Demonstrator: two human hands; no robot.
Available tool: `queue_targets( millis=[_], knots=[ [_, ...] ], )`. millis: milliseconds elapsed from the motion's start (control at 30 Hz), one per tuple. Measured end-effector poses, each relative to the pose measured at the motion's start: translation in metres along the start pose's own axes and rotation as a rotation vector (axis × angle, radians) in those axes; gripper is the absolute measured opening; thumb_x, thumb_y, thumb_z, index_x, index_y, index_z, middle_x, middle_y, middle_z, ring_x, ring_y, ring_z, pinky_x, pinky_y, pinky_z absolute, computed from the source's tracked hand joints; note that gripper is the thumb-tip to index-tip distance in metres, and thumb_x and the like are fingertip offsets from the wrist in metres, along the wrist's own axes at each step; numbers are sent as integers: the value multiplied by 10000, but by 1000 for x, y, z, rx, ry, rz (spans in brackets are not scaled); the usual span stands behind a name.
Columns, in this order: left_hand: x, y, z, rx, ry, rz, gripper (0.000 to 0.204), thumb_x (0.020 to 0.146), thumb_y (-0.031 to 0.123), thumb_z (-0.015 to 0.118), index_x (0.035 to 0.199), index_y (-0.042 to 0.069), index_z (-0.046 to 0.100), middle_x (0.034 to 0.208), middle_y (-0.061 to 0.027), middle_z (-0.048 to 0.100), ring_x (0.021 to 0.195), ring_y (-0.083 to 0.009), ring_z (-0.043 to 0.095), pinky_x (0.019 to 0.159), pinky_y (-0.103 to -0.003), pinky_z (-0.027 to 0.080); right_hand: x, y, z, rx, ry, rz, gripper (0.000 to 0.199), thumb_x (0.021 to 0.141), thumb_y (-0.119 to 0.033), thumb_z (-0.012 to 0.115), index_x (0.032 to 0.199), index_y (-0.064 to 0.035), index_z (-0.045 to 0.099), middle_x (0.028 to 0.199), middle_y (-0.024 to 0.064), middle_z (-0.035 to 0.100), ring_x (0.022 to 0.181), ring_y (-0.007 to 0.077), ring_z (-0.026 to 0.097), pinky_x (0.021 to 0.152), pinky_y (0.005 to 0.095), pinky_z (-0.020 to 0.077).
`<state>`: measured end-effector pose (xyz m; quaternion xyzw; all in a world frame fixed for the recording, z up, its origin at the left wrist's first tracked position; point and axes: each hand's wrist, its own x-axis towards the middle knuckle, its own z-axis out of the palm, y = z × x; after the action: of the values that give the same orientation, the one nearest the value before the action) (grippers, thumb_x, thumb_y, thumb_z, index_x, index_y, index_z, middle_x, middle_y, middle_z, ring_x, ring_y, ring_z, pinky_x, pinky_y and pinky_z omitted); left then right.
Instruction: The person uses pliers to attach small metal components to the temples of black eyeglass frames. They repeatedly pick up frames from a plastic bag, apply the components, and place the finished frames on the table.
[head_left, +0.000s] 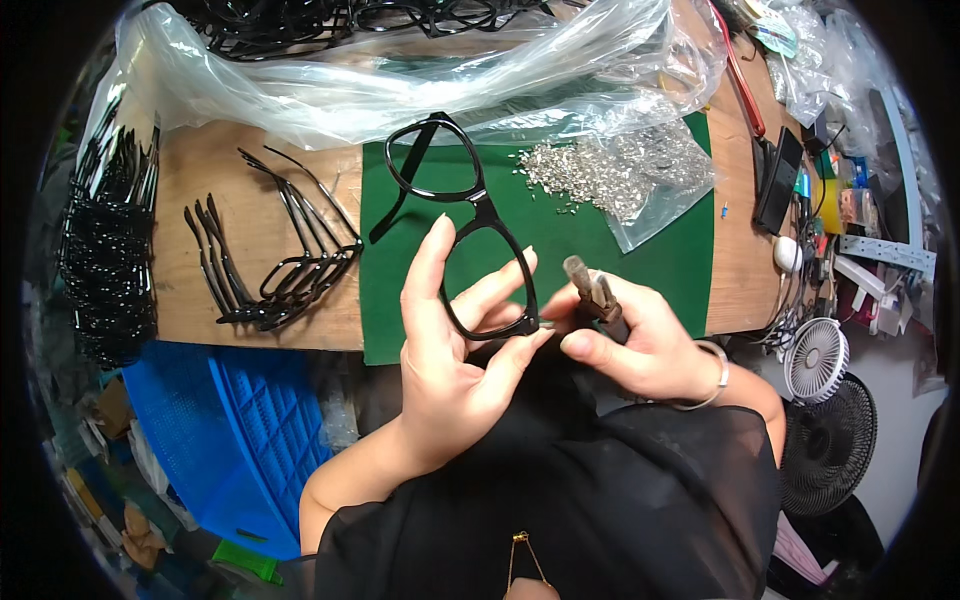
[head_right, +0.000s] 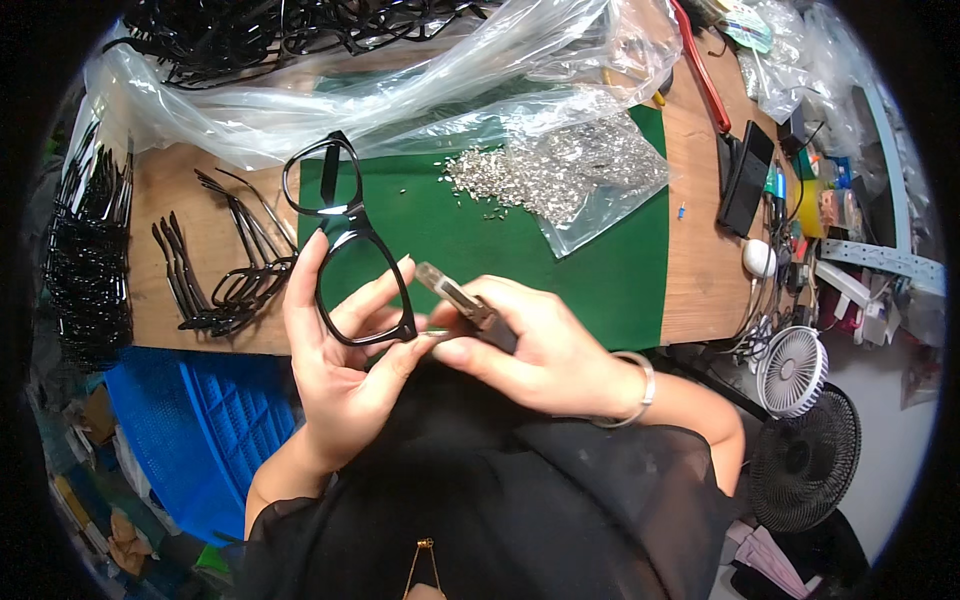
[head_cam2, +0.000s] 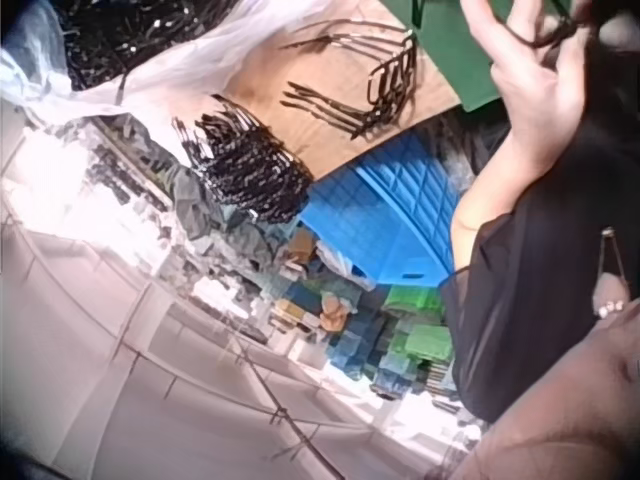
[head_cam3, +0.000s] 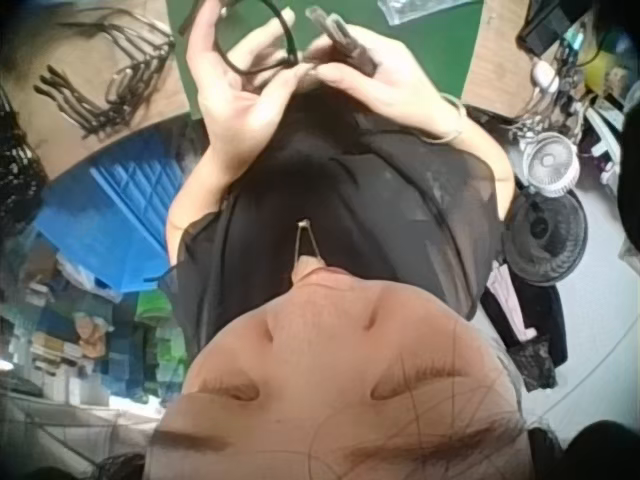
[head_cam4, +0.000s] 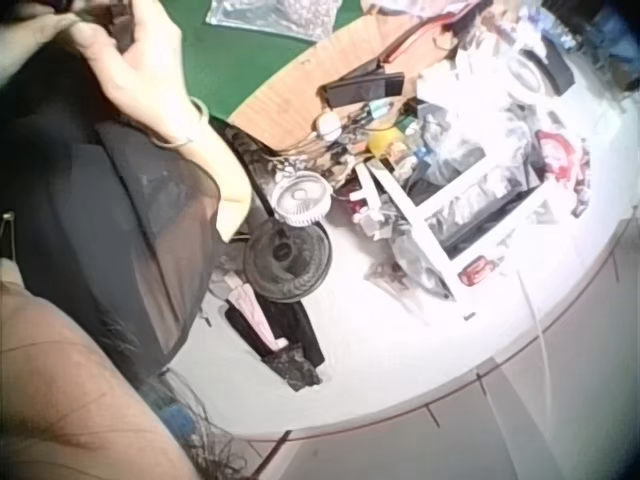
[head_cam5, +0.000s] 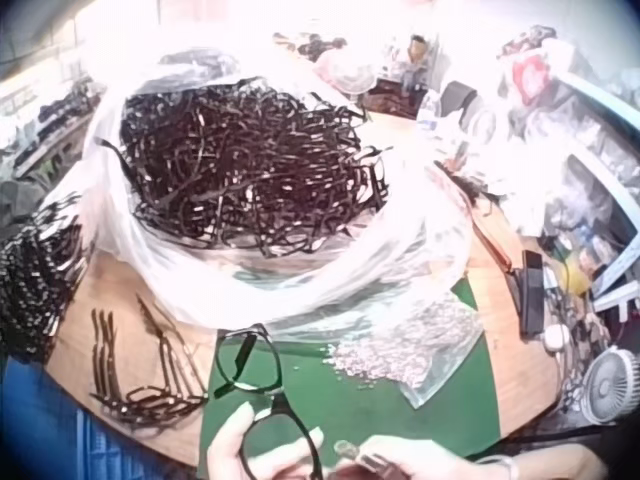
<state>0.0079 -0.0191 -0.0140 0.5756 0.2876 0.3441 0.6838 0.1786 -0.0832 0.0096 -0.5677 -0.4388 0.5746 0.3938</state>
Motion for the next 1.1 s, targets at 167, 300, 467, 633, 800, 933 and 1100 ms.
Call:
queue_targets(
  millis=[167,300,467,633,800,933,1100],
  knots=[
    [1,6,-5,-78,-90,-99,879,744,-132,577,1368,92,0,1209,-232,477,932,-232,603,792,-294,503,3,-15,-13,-341,-340,156,305,849,-257,543,942,32,523,861,203,579,831,339,575,723,384,454],
    [3,7,-6,-60,-136,-127,848,763,-135,554,1361,70,-10,1215,-251,457,934,-248,606,803,-293,494,6,-12,-15,-462,-364,85,311,850,-265,532,905,40,508,841,218,564,825,366,559,718,413,444],
    [4,7,-1,-54,-87,-154,860,739,-126,579,1368,83,31,1199,-229,486,903,-203,604,723,-242,510,7,-13,-17,-503,-373,92,309,851,-261,526,893,45,507,803,225,567,801,373,567,706,423,444],
    [4,7,-2,-50,-86,-149,858,735,-133,576,1368,83,39,1201,-229,484,915,-203,599,718,-242,509,8,-16,-19,-390,-413,174,266,848,-230,550,896,28,501,755,182,545,711,336,554,613,384,431],
    [5,9,-2,-52,-87,-162,846,743,-137,566,1363,78,33,1207,-239,471,924,-211,599,749,-257,507,5,-12,-13,-522,-332,118,273,852,-234,540,908,31,504,779,200,560,739,343,559,639,386,433],
    [8,10,-6,-54,-122,-182,836,756,-136,558,1357,75,16,1217,-252,451,943,-219,599,803,-281,498,9,-16,-18,-349,-415,190,313,864,-257,510,939,46,511,810,227,571,792,362,573,697,403,445],
    [8,12,-6,-68,-103,-182,846,753,-133,566,1357,77,12,1218,-250,448,930,-206,602,804,-279,498,9,-10,-21,-273,-440,199,281,876,-270,531,936,4,515,761,106,556,688,193,532,641,313,430]
  ],
)
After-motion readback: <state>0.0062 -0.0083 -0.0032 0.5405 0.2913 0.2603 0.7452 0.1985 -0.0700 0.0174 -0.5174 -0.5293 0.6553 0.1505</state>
